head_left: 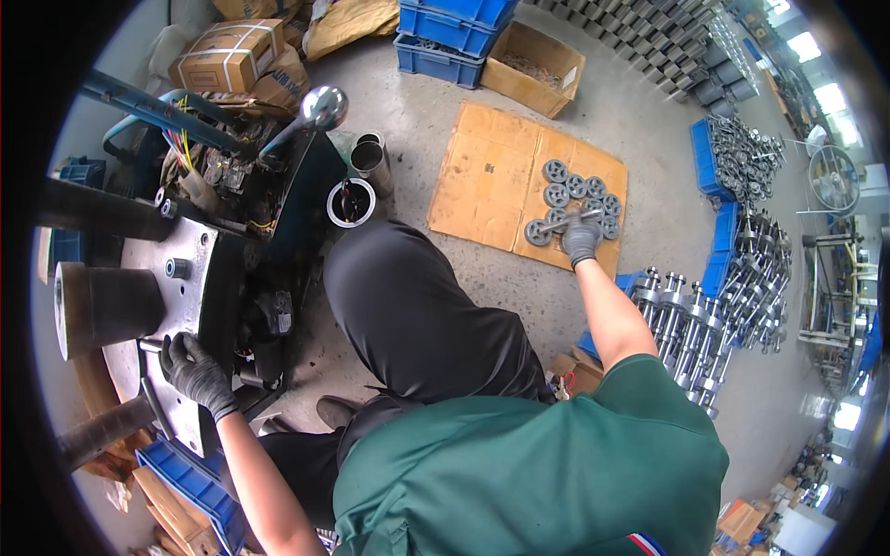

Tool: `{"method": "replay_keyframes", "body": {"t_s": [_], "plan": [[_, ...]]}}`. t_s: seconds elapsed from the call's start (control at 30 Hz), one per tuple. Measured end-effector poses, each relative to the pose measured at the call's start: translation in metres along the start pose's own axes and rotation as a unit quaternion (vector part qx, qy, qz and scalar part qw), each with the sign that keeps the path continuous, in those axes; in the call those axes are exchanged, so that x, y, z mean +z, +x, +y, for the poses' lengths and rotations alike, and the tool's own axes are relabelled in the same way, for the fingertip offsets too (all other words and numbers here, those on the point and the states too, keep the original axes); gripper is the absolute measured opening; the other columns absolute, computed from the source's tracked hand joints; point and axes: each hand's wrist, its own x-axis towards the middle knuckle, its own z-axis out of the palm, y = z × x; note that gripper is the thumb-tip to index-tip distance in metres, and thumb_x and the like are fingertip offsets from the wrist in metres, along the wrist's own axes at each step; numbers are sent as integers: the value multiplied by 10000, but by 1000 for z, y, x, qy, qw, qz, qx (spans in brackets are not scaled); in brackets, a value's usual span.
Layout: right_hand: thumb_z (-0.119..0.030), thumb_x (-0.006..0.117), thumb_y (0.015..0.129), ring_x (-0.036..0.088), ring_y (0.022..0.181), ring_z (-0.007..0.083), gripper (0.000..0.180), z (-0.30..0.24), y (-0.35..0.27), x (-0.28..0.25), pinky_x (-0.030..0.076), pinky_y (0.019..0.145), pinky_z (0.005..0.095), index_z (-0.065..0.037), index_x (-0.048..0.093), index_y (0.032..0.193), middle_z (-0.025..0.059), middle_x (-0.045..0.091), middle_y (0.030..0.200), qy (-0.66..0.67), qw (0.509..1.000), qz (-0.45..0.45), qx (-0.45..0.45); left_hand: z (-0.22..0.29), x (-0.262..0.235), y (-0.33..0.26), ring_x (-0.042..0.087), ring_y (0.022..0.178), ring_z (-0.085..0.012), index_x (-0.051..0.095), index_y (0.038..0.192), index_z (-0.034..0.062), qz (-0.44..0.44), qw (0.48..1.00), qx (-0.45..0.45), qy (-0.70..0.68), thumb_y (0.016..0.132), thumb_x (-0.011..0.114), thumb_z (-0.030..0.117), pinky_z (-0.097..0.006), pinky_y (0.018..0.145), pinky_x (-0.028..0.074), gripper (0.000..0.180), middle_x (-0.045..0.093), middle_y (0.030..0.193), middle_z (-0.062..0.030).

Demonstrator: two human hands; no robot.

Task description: Operating a hydraulic press to assemble or process metal components.

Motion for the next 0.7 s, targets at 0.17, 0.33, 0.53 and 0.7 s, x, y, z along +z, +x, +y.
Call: {"method": "replay_keyframes", "body": {"t_s": [0.17,0.33,0.53,0.7], "plan": [[-267,672,1017,649,724,209,264,26,-9,29,539,687,367,-4,661,997,116,691,834,-48,928,-145,-341,-2,2,1,584,1274,-361,752,1154,43,-11,1000,-6,-2,1016,652,292,-472,1090,475,301,657,1340,-149],[-208,669,1034,635,746,164,199,30,-4,34,535,711,319,-13,651,1073,77,705,982,145,988,53,8,-1,1,-1,582,1278,-356,748,1146,32,-13,1000,-5,-6,1013,654,256,-472,1100,472,277,655,1342,-151],[-217,618,1062,567,803,151,116,92,-2,85,540,822,434,-101,623,1063,24,591,833,387,920,-51,-23,-2,2,0,583,1279,-359,744,1149,17,-5,1000,6,-2,1020,653,259,-472,1108,465,289,656,1332,-167],[-256,636,990,564,822,231,137,101,21,116,523,856,561,-157,649,1085,53,591,939,563,800,63,197,0,3,0,584,1276,-357,739,1160,11,3,1000,15,3,1025,646,248,-472,1109,464,289,657,1324,-169]]}}
